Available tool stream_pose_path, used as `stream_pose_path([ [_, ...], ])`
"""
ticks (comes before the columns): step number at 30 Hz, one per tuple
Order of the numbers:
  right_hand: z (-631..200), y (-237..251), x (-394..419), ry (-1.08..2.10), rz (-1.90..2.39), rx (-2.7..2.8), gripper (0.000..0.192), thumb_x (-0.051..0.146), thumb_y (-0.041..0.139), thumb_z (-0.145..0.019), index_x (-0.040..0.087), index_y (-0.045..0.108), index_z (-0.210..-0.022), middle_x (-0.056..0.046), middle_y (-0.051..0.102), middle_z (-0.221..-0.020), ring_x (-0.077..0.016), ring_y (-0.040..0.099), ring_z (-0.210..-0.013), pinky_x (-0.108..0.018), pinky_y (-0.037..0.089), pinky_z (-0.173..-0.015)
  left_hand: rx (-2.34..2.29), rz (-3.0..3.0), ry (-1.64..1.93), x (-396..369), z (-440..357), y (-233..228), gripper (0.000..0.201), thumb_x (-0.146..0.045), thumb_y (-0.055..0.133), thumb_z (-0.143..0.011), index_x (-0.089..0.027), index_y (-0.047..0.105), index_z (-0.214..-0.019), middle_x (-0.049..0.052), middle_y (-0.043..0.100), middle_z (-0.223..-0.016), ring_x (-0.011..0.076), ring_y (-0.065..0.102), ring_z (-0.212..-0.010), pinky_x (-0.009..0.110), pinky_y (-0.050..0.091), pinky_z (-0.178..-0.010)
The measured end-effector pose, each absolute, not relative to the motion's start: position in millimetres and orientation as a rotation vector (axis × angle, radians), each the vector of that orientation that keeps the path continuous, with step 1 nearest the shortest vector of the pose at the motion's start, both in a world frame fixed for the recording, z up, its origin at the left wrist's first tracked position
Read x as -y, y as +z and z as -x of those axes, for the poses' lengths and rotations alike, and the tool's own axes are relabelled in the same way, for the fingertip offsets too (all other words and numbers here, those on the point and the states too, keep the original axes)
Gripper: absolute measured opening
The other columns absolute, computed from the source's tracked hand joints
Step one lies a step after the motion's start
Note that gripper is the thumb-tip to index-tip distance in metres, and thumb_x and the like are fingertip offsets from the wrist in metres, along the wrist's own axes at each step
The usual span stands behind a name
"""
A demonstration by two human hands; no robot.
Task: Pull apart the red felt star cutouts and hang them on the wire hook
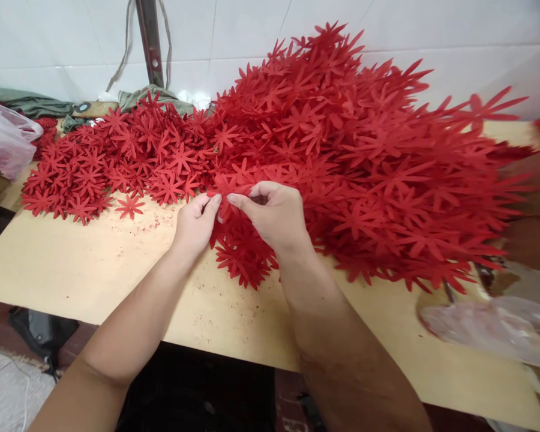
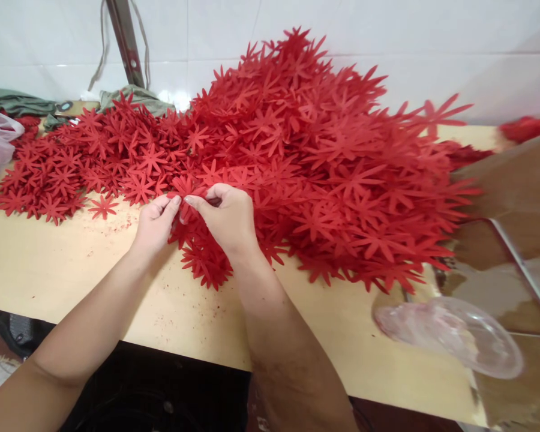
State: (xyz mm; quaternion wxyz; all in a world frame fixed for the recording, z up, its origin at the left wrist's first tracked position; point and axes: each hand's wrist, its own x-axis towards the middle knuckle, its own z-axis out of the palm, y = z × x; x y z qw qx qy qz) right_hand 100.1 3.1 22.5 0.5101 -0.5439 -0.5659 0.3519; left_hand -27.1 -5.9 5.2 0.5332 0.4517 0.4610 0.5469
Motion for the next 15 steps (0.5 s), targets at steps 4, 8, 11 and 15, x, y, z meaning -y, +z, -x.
stream_pose_path([
  [4, -100.2, 21.5, -5.0, 1.046, 1.171, 1.371, 0.038, 0.042, 0.079, -0.059, 0.020, 0.049, -0.055, 0.005, 0.045, -0.051, -0.0068, 0.037, -0.050, -0.025, 0.032, -0.050, -1.084, -1.050, 1.342, 5.8, 25.8, 4.5, 0.033, -0.045, 0.066, -0.076, -0.018, 0.055, -0.061, -0.006, 0.044, -0.048, 0.0051, 0.034, -0.044, 0.021, 0.027, -0.045],
  [8, -103.8, 21.4, -6.2, 1.178, 1.049, 1.381, 0.044, 0.053, 0.080, -0.053, 0.020, 0.051, -0.058, 0.004, 0.050, -0.055, -0.0075, 0.041, -0.052, -0.025, 0.036, -0.051, -1.096, -0.912, 1.370, 4.1, 30.8, 9.5, 0.033, -0.044, 0.064, -0.078, -0.018, 0.052, -0.061, -0.006, 0.048, -0.049, 0.0043, 0.034, -0.042, 0.021, 0.028, -0.044],
  [11, -115.6, 18.7, -11.2, 1.052, 1.041, 1.321, 0.040, 0.053, 0.074, -0.063, 0.021, 0.050, -0.061, 0.004, 0.047, -0.055, -0.0073, 0.040, -0.050, -0.025, 0.038, -0.050, -1.112, -0.807, 1.457, -0.6, 40.5, 12.0, 0.032, -0.043, 0.062, -0.080, -0.018, 0.052, -0.063, -0.003, 0.057, -0.057, 0.0040, 0.036, -0.042, 0.021, 0.027, -0.043],
  [15, -136.7, 10.3, -23.5, 0.635, 1.165, 1.211, 0.022, 0.039, 0.068, -0.074, 0.022, 0.056, -0.081, -0.001, 0.059, -0.079, -0.0140, 0.057, -0.071, -0.033, 0.050, -0.069, -1.100, -0.801, 1.457, -4.0, 44.0, 10.2, 0.025, -0.034, 0.071, -0.073, -0.018, 0.054, -0.064, -0.006, 0.052, -0.051, 0.0039, 0.036, -0.042, 0.021, 0.025, -0.043],
])
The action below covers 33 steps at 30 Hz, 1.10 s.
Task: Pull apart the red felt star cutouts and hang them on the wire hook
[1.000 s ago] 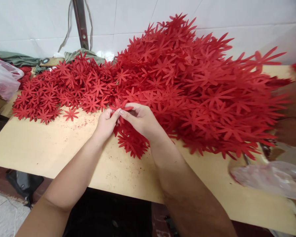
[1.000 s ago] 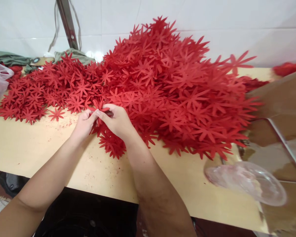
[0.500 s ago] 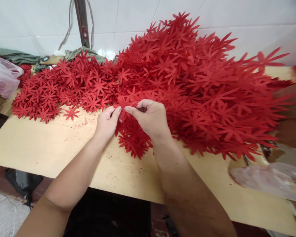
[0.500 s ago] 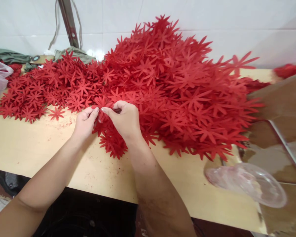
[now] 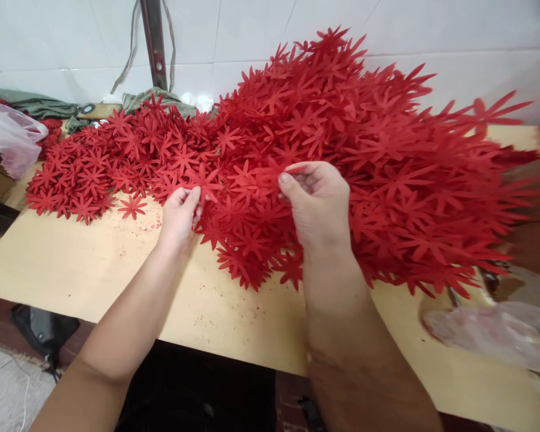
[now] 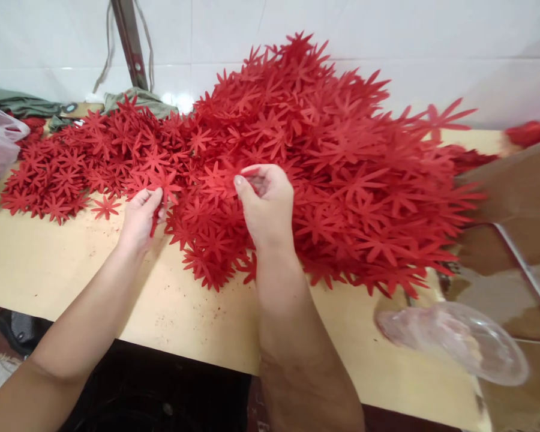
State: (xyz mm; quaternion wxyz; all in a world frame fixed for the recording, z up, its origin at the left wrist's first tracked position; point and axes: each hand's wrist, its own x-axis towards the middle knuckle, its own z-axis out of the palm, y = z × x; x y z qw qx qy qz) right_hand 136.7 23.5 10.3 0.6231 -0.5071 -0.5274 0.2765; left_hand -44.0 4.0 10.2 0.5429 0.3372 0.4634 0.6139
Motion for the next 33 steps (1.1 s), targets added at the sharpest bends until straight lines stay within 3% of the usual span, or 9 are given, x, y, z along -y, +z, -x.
stream_pose_path([
  [3, -139.9, 10.9, -24.1, 0.267, 1.305, 1.320, 0.031, 0.033, 0.069, -0.072, 0.020, 0.060, -0.098, -0.010, 0.061, -0.109, -0.0239, 0.058, -0.103, -0.045, 0.047, -0.091, -1.054, -0.846, 1.415, -1.1, 36.0, 8.4, 0.022, -0.027, 0.078, -0.064, -0.018, 0.058, -0.068, -0.008, 0.050, -0.050, 0.0042, 0.039, -0.044, 0.020, 0.031, -0.048],
  [6, -126.2, 17.3, -15.1, 0.259, 1.274, 1.501, 0.029, 0.037, 0.062, -0.079, 0.021, 0.062, -0.103, -0.011, 0.062, -0.114, -0.0255, 0.055, -0.114, -0.047, 0.043, -0.098, -1.014, -0.893, 1.379, 3.1, 29.0, 8.1, 0.023, -0.029, 0.077, -0.065, -0.016, 0.058, -0.066, -0.006, 0.055, -0.055, 0.0051, 0.046, -0.050, 0.021, 0.039, -0.055],
  [10, -101.9, 18.0, -6.4, 0.849, 1.111, 1.515, 0.030, 0.046, 0.067, -0.075, 0.021, 0.063, -0.089, -0.007, 0.068, -0.092, -0.0196, 0.064, -0.085, -0.037, 0.051, -0.080, -1.059, -0.984, 1.326, 5.5, 26.9, 8.0, 0.024, -0.030, 0.071, -0.073, -0.016, 0.055, -0.062, -0.005, 0.055, -0.054, 0.0049, 0.046, -0.050, 0.020, 0.039, -0.055],
  [15, -95.5, 12.9, -8.9, 1.326, 1.002, 1.359, 0.033, 0.045, 0.077, -0.062, 0.021, 0.055, -0.065, 0.001, 0.060, -0.058, -0.0129, 0.057, -0.055, -0.031, 0.049, -0.062, -1.138, -1.061, 1.268, 5.2, 25.8, 7.1, 0.020, -0.026, 0.065, -0.079, -0.017, 0.052, -0.067, -0.007, 0.050, -0.050, 0.0052, 0.043, -0.047, 0.020, 0.036, -0.052],
  [22, -95.9, 16.8, -7.9, 1.406, 0.963, 1.304, 0.028, 0.034, 0.081, -0.056, 0.018, 0.059, -0.062, 0.004, 0.057, -0.059, -0.0083, 0.051, -0.056, -0.025, 0.045, -0.060, -1.193, -1.088, 1.270, 4.9, 27.4, 8.2, 0.035, -0.037, 0.061, -0.083, -0.018, 0.043, -0.059, -0.008, 0.040, -0.046, 0.0045, 0.034, -0.044, 0.021, 0.030, -0.048],
  [28, -96.2, 14.4, -11.9, 1.224, 1.028, 1.207, 0.032, 0.039, 0.077, -0.062, 0.019, 0.051, -0.056, 0.006, 0.046, -0.050, -0.0062, 0.040, -0.048, -0.024, 0.035, -0.050, -1.122, -1.119, 1.220, 4.4, 28.6, 5.8, 0.049, -0.055, 0.044, -0.087, -0.017, 0.053, -0.059, -0.002, 0.050, -0.050, 0.0055, 0.039, -0.044, 0.023, 0.032, -0.049],
  [33, -97.6, 13.5, -12.1, 1.187, 1.084, 1.219, 0.040, 0.052, 0.071, -0.065, 0.019, 0.050, -0.057, 0.006, 0.042, -0.048, -0.0059, 0.034, -0.047, -0.024, 0.027, -0.047, -1.011, -1.022, 1.332, 5.2, 27.1, 9.0, 0.030, -0.045, 0.070, -0.073, -0.017, 0.059, -0.072, -0.005, 0.055, -0.058, 0.0046, 0.047, -0.053, 0.021, 0.039, -0.056],
])
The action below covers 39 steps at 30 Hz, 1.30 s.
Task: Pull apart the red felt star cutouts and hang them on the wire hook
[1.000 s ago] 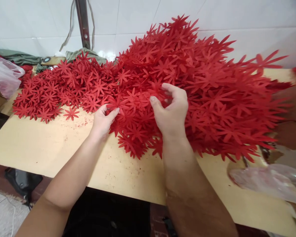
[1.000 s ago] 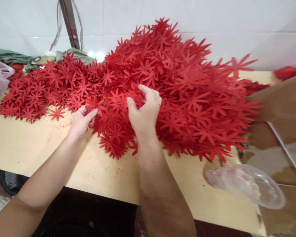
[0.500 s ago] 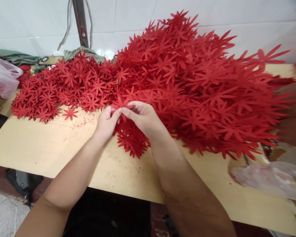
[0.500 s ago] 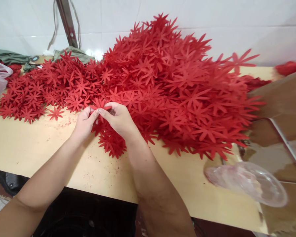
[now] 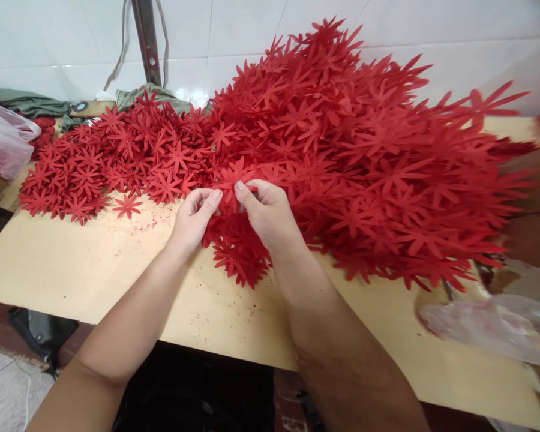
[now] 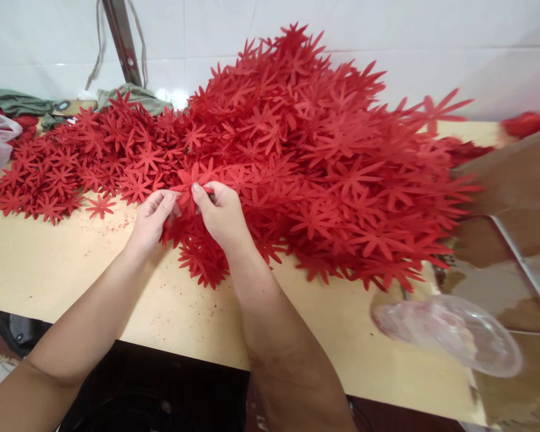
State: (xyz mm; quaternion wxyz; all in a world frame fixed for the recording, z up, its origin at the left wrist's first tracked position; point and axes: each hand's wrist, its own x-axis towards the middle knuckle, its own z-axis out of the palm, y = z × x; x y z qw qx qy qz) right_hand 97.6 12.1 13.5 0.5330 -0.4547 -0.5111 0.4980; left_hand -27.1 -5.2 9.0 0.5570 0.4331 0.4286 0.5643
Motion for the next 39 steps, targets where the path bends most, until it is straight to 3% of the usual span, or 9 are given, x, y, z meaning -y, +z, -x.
stream_pose_path([
  [6, -90.0, 14.2, -8.6, 1.174, 1.066, 1.298, 0.050, 0.059, 0.073, -0.060, 0.018, 0.044, -0.053, 0.007, 0.037, -0.052, -0.0050, 0.031, -0.052, -0.024, 0.028, -0.052, -0.934, -0.850, 1.313, 8.0, 26.6, 14.2, 0.035, -0.037, 0.083, -0.055, -0.015, 0.062, -0.073, -0.004, 0.061, -0.062, 0.0041, 0.052, -0.055, 0.019, 0.042, -0.057],
  [12, -90.2, 17.8, -5.4, 1.341, 0.913, 1.293, 0.053, 0.065, 0.071, -0.058, 0.019, 0.044, -0.059, 0.008, 0.035, -0.054, -0.0046, 0.030, -0.051, -0.023, 0.031, -0.052, -0.904, -0.728, 1.334, 10.6, 28.5, 19.2, 0.024, -0.031, 0.080, -0.062, -0.016, 0.062, -0.064, -0.007, 0.049, -0.048, 0.0034, 0.047, -0.047, 0.018, 0.040, -0.051],
  [17, -103.6, 11.8, -10.5, 1.316, 0.877, 1.257, 0.043, 0.055, 0.074, -0.063, 0.020, 0.049, -0.066, 0.005, 0.047, -0.062, -0.0058, 0.041, -0.055, -0.022, 0.039, -0.054, -0.940, -0.621, 1.381, 6.1, 34.1, 18.5, 0.020, -0.027, 0.075, -0.068, -0.017, 0.058, -0.066, -0.011, 0.037, -0.041, 0.0019, 0.034, -0.038, 0.016, 0.032, -0.043],
  [20, -123.3, 1.0, -23.5, 1.109, 0.964, 1.188, 0.036, 0.054, 0.068, -0.071, 0.022, 0.049, -0.071, 0.003, 0.050, -0.067, -0.0087, 0.049, -0.059, -0.025, 0.044, -0.057, -0.978, -0.561, 1.427, 1.5, 41.7, 18.7, 0.025, -0.027, 0.074, -0.069, -0.017, 0.052, -0.064, -0.012, 0.034, -0.040, 0.0013, 0.028, -0.035, 0.016, 0.023, -0.037],
  [23, -138.2, -6.4, -33.4, 0.736, 1.093, 1.257, 0.033, 0.050, 0.067, -0.073, 0.024, 0.055, -0.089, -0.003, 0.058, -0.089, -0.0161, 0.059, -0.082, -0.034, 0.052, -0.071, -1.013, -0.603, 1.420, 1.7, 42.0, 20.1, 0.029, -0.029, 0.074, -0.069, -0.018, 0.049, -0.061, -0.011, 0.035, -0.040, 0.0014, 0.028, -0.035, 0.017, 0.021, -0.037],
  [26, -136.1, -0.7, -28.7, 0.329, 1.199, 1.398, 0.051, 0.051, 0.071, -0.067, 0.024, 0.057, -0.108, -0.010, 0.055, -0.118, -0.0260, 0.054, -0.113, -0.048, 0.047, -0.092, -1.068, -0.708, 1.391, 6.3, 33.8, 20.4, 0.029, -0.033, 0.075, -0.068, -0.017, 0.052, -0.062, -0.009, 0.046, -0.046, 0.0015, 0.036, -0.039, 0.017, 0.026, -0.040],
  [28, -126.2, 8.3, -19.2, 0.209, 1.191, 1.508, 0.048, 0.054, 0.069, -0.070, 0.023, 0.060, -0.106, -0.011, 0.057, -0.120, -0.0279, 0.051, -0.119, -0.052, 0.041, -0.100, -1.080, -0.775, 1.377, 9.0, 28.7, 19.2, 0.030, -0.034, 0.075, -0.068, -0.016, 0.053, -0.062, -0.007, 0.054, -0.053, 0.0017, 0.042, -0.044, 0.017, 0.031, -0.044],
  [33, -100.7, 18.0, -3.7, 0.770, 1.042, 1.542, 0.045, 0.063, 0.049, -0.081, 0.020, 0.063, -0.078, -0.004, 0.065, -0.078, -0.0162, 0.063, -0.078, -0.036, 0.052, -0.078, -1.106, -0.913, 1.371, 7.7, 27.4, 12.3, 0.034, -0.041, 0.074, -0.068, -0.016, 0.052, -0.059, -0.007, 0.053, -0.052, 0.0025, 0.043, -0.047, 0.017, 0.035, -0.049],
  [39, -97.5, 8.1, -11.0, 1.284, 1.030, 1.223, 0.055, 0.056, 0.081, -0.050, 0.021, 0.062, -0.088, 0.001, 0.063, -0.073, -0.0110, 0.061, -0.069, -0.028, 0.052, -0.070, -1.078, -0.985, 1.379, 2.9, 28.6, 5.3, 0.035, -0.045, 0.074, -0.065, -0.016, 0.054, -0.062, -0.007, 0.052, -0.053, 0.0029, 0.044, -0.049, 0.018, 0.037, -0.052],
])
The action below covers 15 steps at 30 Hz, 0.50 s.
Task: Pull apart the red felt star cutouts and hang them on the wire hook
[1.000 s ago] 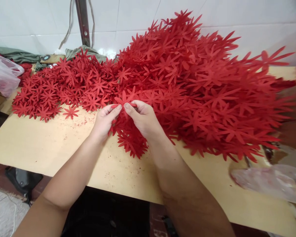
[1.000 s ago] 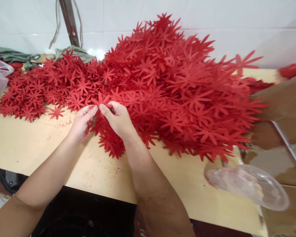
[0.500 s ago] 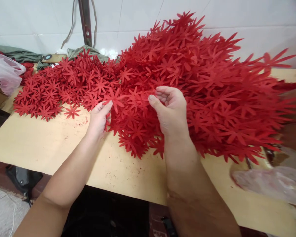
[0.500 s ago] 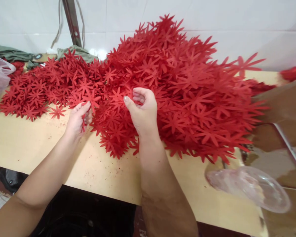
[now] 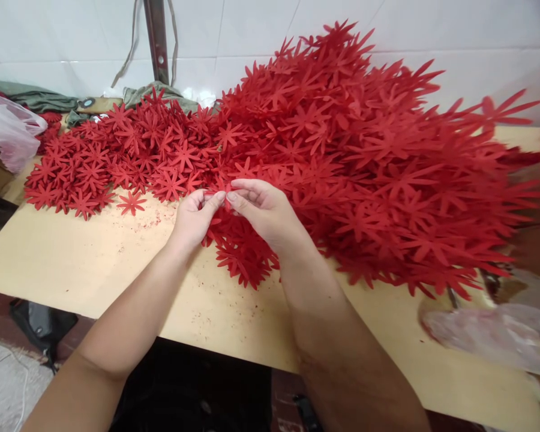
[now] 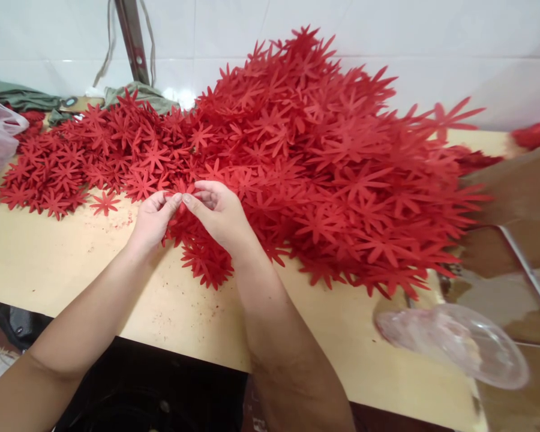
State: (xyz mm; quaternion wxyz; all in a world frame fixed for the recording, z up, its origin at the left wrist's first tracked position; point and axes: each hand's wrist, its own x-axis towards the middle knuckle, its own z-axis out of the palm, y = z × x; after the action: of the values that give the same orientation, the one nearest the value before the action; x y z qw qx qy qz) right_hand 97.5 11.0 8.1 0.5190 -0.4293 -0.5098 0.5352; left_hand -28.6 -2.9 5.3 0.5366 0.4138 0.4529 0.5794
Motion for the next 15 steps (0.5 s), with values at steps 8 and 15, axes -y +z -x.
stream_pose_path([
  [8, -105.5, 20.1, -6.2, 1.535, 0.946, 1.205, 0.043, 0.044, 0.084, -0.052, 0.019, 0.061, -0.077, 0.001, 0.066, -0.075, -0.0089, 0.058, -0.066, -0.026, 0.051, -0.065, -0.988, -0.990, 1.357, 6.8, 24.9, 10.2, 0.026, -0.036, 0.077, -0.066, -0.015, 0.060, -0.066, -0.006, 0.058, -0.058, 0.0045, 0.048, -0.053, 0.019, 0.040, -0.056],
  [15, -109.1, 9.4, -15.9, 1.334, 0.940, 1.065, 0.039, 0.041, 0.083, -0.053, 0.020, 0.055, -0.069, 0.003, 0.059, -0.066, -0.0096, 0.054, -0.061, -0.027, 0.047, -0.060, -1.027, -0.979, 1.395, 10.0, 25.4, 17.0, 0.022, -0.035, 0.075, -0.069, -0.017, 0.062, -0.073, -0.007, 0.051, -0.054, 0.0037, 0.039, -0.048, 0.019, 0.034, -0.050],
])
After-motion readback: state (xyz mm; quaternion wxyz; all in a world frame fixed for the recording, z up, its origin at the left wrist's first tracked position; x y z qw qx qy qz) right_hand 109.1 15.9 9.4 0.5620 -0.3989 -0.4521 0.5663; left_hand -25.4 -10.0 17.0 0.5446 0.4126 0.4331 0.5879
